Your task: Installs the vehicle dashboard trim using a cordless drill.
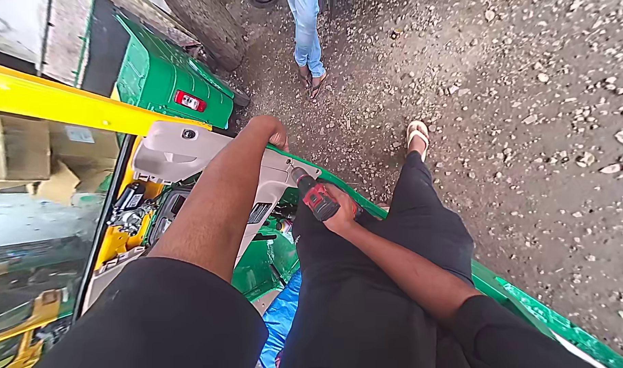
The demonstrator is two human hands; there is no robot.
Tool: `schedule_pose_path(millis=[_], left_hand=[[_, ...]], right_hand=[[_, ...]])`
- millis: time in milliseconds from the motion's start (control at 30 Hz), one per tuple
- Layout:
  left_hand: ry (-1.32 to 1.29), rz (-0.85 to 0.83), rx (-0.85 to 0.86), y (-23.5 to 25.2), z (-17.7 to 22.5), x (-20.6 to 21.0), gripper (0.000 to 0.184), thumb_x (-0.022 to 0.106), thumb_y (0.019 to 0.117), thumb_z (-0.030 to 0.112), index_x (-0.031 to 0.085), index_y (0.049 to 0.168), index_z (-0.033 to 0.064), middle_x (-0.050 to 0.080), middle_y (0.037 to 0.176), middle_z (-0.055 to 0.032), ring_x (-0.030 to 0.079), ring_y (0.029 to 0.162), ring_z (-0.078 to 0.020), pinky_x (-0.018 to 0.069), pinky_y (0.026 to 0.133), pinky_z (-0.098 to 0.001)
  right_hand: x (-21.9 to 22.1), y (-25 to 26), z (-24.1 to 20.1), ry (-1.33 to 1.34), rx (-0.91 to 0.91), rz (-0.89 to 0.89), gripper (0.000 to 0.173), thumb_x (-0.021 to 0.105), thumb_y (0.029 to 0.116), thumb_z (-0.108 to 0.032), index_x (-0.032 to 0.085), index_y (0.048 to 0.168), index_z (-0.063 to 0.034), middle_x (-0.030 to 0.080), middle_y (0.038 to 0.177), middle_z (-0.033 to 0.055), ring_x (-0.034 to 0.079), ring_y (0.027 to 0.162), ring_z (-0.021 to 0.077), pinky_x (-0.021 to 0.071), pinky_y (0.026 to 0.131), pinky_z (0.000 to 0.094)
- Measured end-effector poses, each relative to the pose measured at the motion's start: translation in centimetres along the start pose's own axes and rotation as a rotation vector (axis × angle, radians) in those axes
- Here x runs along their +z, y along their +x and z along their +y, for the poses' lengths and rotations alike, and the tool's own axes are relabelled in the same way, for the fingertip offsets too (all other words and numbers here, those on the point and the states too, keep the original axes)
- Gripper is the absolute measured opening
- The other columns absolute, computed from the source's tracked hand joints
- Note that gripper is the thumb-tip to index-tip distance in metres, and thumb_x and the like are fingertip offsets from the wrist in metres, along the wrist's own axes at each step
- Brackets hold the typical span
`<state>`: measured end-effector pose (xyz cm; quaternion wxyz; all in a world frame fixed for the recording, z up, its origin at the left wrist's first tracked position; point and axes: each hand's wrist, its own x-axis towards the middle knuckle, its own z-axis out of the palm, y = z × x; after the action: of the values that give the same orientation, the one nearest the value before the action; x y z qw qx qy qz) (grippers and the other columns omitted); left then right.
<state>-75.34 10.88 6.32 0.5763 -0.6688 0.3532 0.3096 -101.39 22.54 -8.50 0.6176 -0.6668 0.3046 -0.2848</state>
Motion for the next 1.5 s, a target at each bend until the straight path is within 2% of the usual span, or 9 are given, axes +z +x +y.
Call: schedule_pose_path(millis=[433,633,867,933,1033,1133,1200,1333,1500], left_hand=[[-0.447,0.410,0.053,-9.8,1.1,2.7,0.029,0.056,0.1044,0.011,0.065,0.127,-0.0048,0.059,0.140,-0.0233,0.056,0.132,-0.0399,0.0459,0.107,-0.0555],[-0.564,0.319,0.028,-12.3,0.9,1.5,0.034,0.050,0.1078,0.012,0.059,0.136,-0.0054,0.052,0.147,-0.0257,0.050,0.138,-0.0412,0.0429,0.110,-0.0576],[-0.557,0.496,0.091,-8.1,0.9,3.4,0.026,0.051,0.1038,0.005,0.067,0.123,-0.0044,0.064,0.133,-0.0214,0.060,0.126,-0.0389,0.0485,0.103,-0.0577],[-0.568,0.703,0.232,-7.5,0.8,4.1,0.022,0.055,0.1027,0.011,0.070,0.115,-0.0013,0.068,0.121,-0.0208,0.065,0.115,-0.0388,0.0528,0.091,-0.0613],[-0.669,1.476,0.347,-11.8,0.5,10.1,0.023,0.052,0.1040,0.016,0.074,0.112,0.0138,0.073,0.110,-0.0045,0.069,0.105,-0.0227,0.0568,0.089,-0.0450],[-0.863,2.189,-0.256,-13.9,-0.8,20.4,0.020,0.060,0.0961,0.017,0.078,0.103,0.0117,0.074,0.091,-0.0045,0.070,0.092,-0.0210,0.0579,0.084,-0.0376],[-1.161,1.833,-0.695,-12.0,-4.3,26.3,0.034,0.056,0.1007,0.038,0.074,0.112,0.0115,0.071,0.110,-0.0098,0.064,0.109,-0.0278,0.0529,0.095,-0.0451],[-1.501,0.918,-0.581,-6.7,-9.3,30.0,0.082,0.033,0.0938,0.081,0.074,0.095,0.0096,0.073,0.099,-0.0193,0.070,0.100,-0.0405,0.0536,0.079,-0.0661],[-1.469,0.781,-0.393,-8.2,-6.9,30.8,0.067,0.033,0.0984,0.066,0.075,0.101,0.0131,0.073,0.112,-0.0171,0.067,0.112,-0.0385,0.0514,0.087,-0.0665]], right_hand=[[0.1,-0.7,0.6,-0.023,-0.286,0.121,0.061,0.083,0.0733,-0.023,0.066,0.119,0.0133,0.075,0.107,0.0180,0.074,0.099,0.0134,0.0577,0.096,0.0314],[-0.6,-0.7,-0.5,-0.102,-0.261,0.111,0.069,0.082,0.0715,-0.025,0.063,0.125,0.0147,0.072,0.114,0.0256,0.072,0.105,0.0258,0.0549,0.099,0.0416],[-2.1,0.6,-0.1,-0.087,-0.337,-0.040,0.053,0.083,0.0767,-0.027,0.069,0.116,0.0067,0.076,0.104,0.0114,0.073,0.097,0.0088,0.0589,0.094,0.0276],[-4.0,0.6,-0.8,-0.128,-0.322,-0.054,0.056,0.084,0.0765,-0.026,0.068,0.116,0.0088,0.076,0.104,0.0115,0.073,0.097,0.0068,0.0587,0.094,0.0265],[-6.6,-0.1,-1.8,-0.220,-0.226,-0.047,0.061,0.084,0.0733,-0.021,0.063,0.121,0.0109,0.074,0.106,0.0163,0.073,0.097,0.0141,0.0590,0.093,0.0373],[-10.0,-0.9,-1.4,-0.167,-0.089,-0.023,0.067,0.087,0.0765,-0.015,0.056,0.131,0.0098,0.072,0.110,0.0153,0.072,0.096,0.0147,0.0615,0.090,0.0372],[-11.4,-1.3,-2.4,-0.151,-0.016,0.028,0.066,0.085,0.0799,-0.012,0.052,0.132,0.0110,0.072,0.106,0.0164,0.073,0.084,0.0167,0.0639,0.079,0.0388],[-12.6,-2.2,-5.6,-0.125,0.055,0.130,0.066,0.082,0.0845,-0.012,0.046,0.137,0.0063,0.069,0.101,0.0110,0.070,0.073,0.0135,0.0638,0.068,0.0350],[-12.1,-3.0,-11.3,-0.032,-0.030,0.149,0.050,0.078,0.0851,-0.006,0.052,0.127,0.0029,0.071,0.087,0.0049,0.069,0.064,0.0135,0.0631,0.061,0.0342]])
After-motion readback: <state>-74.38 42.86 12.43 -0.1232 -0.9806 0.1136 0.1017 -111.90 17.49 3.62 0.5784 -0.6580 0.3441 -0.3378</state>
